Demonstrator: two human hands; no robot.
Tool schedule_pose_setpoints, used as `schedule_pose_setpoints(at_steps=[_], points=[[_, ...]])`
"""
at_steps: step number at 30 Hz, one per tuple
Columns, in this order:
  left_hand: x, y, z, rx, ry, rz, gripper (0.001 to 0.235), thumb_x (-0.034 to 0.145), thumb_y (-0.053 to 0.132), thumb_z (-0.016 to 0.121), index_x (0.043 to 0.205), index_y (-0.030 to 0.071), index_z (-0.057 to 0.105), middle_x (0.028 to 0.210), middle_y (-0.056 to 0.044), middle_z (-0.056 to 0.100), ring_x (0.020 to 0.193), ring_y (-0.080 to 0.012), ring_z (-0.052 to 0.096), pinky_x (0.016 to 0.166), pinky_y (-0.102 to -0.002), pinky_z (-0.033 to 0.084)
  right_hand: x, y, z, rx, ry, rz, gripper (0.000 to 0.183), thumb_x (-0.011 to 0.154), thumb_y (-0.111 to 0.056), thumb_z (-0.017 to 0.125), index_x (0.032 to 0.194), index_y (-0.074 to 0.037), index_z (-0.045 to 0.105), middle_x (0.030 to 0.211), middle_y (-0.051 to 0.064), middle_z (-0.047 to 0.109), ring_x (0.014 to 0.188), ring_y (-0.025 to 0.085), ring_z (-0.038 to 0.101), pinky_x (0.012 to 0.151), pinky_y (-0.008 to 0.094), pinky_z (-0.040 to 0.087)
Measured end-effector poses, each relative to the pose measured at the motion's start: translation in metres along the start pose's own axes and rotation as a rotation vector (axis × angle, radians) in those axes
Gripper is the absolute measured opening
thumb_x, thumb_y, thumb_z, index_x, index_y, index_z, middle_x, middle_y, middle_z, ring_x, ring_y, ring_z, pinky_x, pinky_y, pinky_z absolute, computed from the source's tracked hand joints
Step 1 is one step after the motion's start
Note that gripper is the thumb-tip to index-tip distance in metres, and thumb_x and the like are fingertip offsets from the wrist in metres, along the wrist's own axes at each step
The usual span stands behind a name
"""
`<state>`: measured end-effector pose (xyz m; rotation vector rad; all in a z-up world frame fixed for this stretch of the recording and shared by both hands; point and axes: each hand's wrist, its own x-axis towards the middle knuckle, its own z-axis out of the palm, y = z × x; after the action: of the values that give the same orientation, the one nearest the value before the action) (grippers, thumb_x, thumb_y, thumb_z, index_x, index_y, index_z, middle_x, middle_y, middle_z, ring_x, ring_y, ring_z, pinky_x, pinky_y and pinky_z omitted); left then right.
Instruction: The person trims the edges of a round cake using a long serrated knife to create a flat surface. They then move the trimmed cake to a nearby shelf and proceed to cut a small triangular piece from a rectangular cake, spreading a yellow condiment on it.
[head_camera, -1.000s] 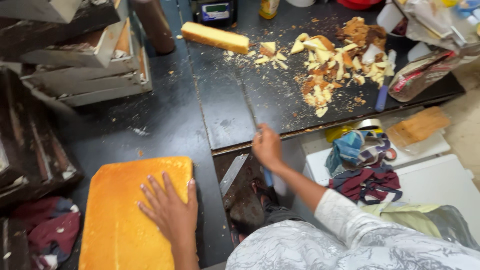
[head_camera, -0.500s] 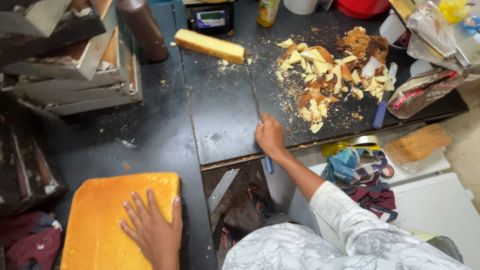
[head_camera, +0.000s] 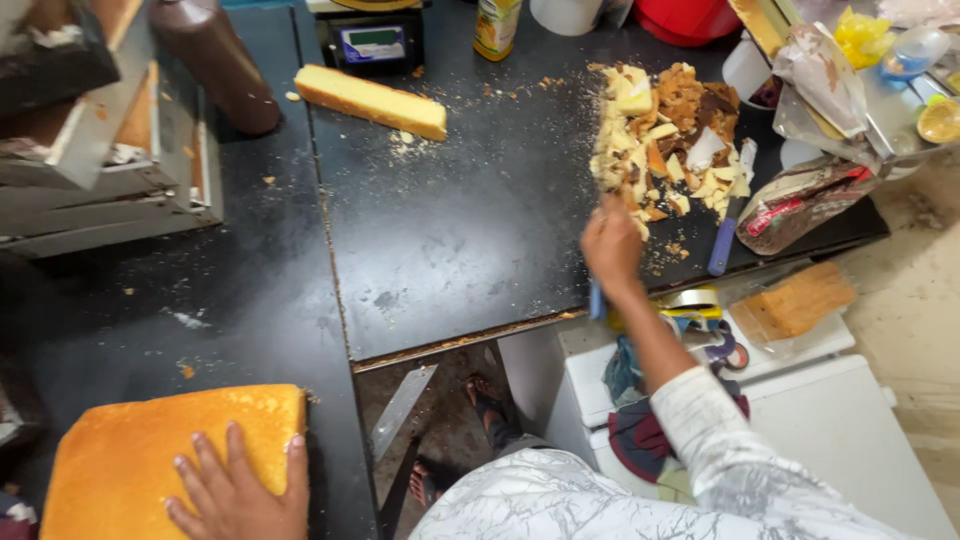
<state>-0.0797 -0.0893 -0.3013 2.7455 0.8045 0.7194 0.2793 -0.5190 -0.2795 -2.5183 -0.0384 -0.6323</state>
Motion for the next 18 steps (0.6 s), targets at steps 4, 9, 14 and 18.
schedule_pose_setpoints(at_steps=[4, 9, 14, 18], points=[[0.000, -0.001, 0.001, 0.006, -0.006, 0.009, 0.079, 0.099, 0.066, 0.052, 0.152, 0.008, 0.052, 0.164, -0.027, 0.040, 0.157, -0.0469, 0.030, 0.127, -0.070, 0.012, -0.064, -0.026, 0.012, -0.027, -0.063, -0.213, 0.025, 0.097, -0.009, 0.058, 0.118, 0.002, 0.069, 0.102, 0.023, 0.072, 0.084, 0.037, 0.072, 0.075, 0.047, 0.059], [0.001, 0.004, -0.005, 0.015, -0.012, 0.013, 0.079, 0.099, 0.066, 0.053, 0.152, 0.007, 0.052, 0.164, -0.027, 0.040, 0.159, -0.0475, 0.031, 0.127, -0.071, 0.013, -0.037, 0.007, -0.007, -0.149, -0.190, -0.066, 0.030, 0.097, -0.006, 0.056, 0.124, 0.001, 0.068, 0.107, 0.022, 0.072, 0.077, 0.036, 0.073, 0.067, 0.045, 0.060], [0.004, 0.013, -0.023, -0.001, -0.048, 0.012, 0.078, 0.100, 0.065, 0.052, 0.151, 0.006, 0.051, 0.164, -0.029, 0.038, 0.158, -0.0499, 0.029, 0.125, -0.071, 0.012, 0.016, 0.031, -0.018, -0.220, 0.062, -0.080, 0.024, 0.099, -0.009, 0.063, 0.119, 0.003, 0.068, 0.106, 0.025, 0.070, 0.091, 0.041, 0.070, 0.079, 0.051, 0.057], [0.010, 0.012, -0.034, -0.081, -0.149, 0.016, 0.080, 0.097, 0.061, 0.056, 0.153, 0.005, 0.047, 0.165, -0.029, 0.032, 0.155, -0.0475, 0.024, 0.123, -0.068, 0.013, 0.002, -0.002, -0.004, -0.079, 0.213, -0.224, 0.032, 0.100, -0.024, 0.077, 0.118, 0.001, 0.069, 0.109, 0.027, 0.067, 0.093, 0.042, 0.067, 0.077, 0.051, 0.053]])
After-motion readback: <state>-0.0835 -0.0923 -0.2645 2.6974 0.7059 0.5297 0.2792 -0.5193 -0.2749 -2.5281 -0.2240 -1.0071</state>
